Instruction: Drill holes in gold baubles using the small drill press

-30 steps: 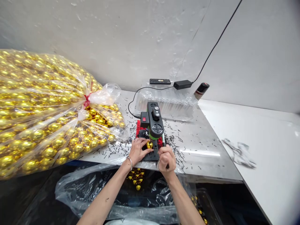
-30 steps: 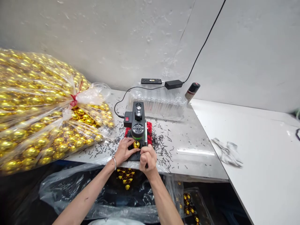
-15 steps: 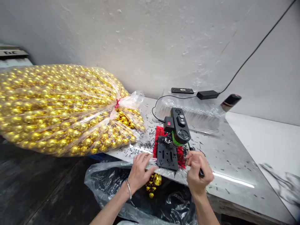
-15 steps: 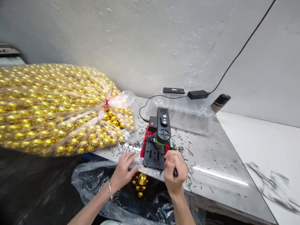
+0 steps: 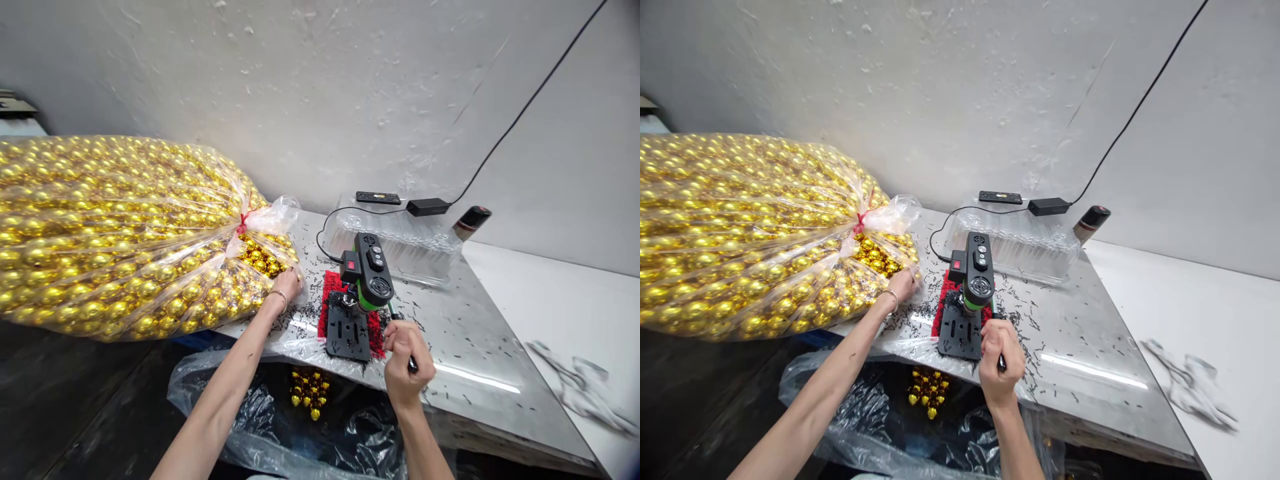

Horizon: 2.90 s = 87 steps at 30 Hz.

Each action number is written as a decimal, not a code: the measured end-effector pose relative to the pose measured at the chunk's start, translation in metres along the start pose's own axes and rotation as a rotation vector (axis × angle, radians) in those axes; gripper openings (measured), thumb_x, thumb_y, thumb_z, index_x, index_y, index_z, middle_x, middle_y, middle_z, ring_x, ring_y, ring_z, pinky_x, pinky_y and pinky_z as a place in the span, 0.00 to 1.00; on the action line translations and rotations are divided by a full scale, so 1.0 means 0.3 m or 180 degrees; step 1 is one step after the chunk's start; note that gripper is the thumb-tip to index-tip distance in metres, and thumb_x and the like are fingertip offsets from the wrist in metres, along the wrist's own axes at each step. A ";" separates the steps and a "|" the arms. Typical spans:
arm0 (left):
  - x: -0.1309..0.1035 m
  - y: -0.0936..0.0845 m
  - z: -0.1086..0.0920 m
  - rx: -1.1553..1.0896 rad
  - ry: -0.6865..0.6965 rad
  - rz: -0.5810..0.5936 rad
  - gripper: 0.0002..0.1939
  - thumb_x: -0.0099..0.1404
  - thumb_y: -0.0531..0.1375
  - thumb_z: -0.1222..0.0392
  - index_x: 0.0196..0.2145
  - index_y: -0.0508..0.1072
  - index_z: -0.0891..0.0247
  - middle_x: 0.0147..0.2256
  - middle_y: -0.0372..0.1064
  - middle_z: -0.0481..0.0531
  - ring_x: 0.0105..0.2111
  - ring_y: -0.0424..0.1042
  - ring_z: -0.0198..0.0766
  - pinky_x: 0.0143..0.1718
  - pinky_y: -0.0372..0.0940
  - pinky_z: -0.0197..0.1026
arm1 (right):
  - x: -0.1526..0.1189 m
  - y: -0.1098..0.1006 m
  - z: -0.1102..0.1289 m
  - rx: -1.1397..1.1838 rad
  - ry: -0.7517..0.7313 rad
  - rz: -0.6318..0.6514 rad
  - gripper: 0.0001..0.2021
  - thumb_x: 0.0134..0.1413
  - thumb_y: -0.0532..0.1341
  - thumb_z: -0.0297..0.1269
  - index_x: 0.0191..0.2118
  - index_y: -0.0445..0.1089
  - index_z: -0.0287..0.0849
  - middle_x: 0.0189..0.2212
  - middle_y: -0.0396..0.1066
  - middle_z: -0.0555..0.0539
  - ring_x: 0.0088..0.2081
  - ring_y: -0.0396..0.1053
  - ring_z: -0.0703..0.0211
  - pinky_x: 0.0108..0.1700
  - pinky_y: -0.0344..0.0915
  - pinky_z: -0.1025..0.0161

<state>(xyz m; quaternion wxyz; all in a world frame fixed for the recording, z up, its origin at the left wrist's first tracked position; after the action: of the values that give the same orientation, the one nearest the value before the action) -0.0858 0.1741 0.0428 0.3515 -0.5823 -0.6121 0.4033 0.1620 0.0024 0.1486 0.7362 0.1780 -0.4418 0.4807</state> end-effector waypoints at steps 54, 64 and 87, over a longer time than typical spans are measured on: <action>-0.353 0.264 -0.255 -0.1790 0.1119 -0.0578 0.15 0.61 0.66 0.53 0.45 0.78 0.59 0.44 0.75 0.57 0.46 0.69 0.49 0.52 0.62 0.53 | -0.189 0.044 -0.128 -0.0208 -0.0522 -0.0053 0.17 0.68 0.43 0.36 0.27 0.58 0.44 0.26 0.64 0.51 0.28 0.67 0.64 0.43 0.70 0.55; -0.336 0.264 -0.263 -0.1929 0.1120 -0.0568 0.16 0.58 0.68 0.55 0.45 0.78 0.58 0.44 0.76 0.56 0.46 0.70 0.49 0.52 0.63 0.54 | -0.060 0.023 -0.028 -0.0060 -0.0378 0.0085 0.15 0.65 0.48 0.31 0.25 0.59 0.44 0.23 0.64 0.50 0.26 0.64 0.63 0.29 0.63 0.62; -0.097 -0.107 0.033 0.0305 0.0095 -0.0204 0.09 0.65 0.59 0.64 0.40 0.78 0.66 0.43 0.75 0.67 0.50 0.72 0.56 0.53 0.63 0.55 | 0.007 -0.001 -0.003 -0.0009 0.0116 0.0022 0.17 0.63 0.53 0.28 0.21 0.59 0.43 0.23 0.64 0.51 0.29 0.65 0.62 0.33 0.59 0.62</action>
<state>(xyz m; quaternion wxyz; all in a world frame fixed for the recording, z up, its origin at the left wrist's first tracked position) -0.1063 0.1442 0.0688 0.4008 -0.5509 -0.6051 0.4119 0.1630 0.0040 0.1500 0.7427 0.1666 -0.4296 0.4858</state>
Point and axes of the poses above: each hand's wrist, its own x-axis towards the middle knuckle, its own y-axis out of the palm, z = x × y, the point moved 8 cm from there along x, towards the middle knuckle
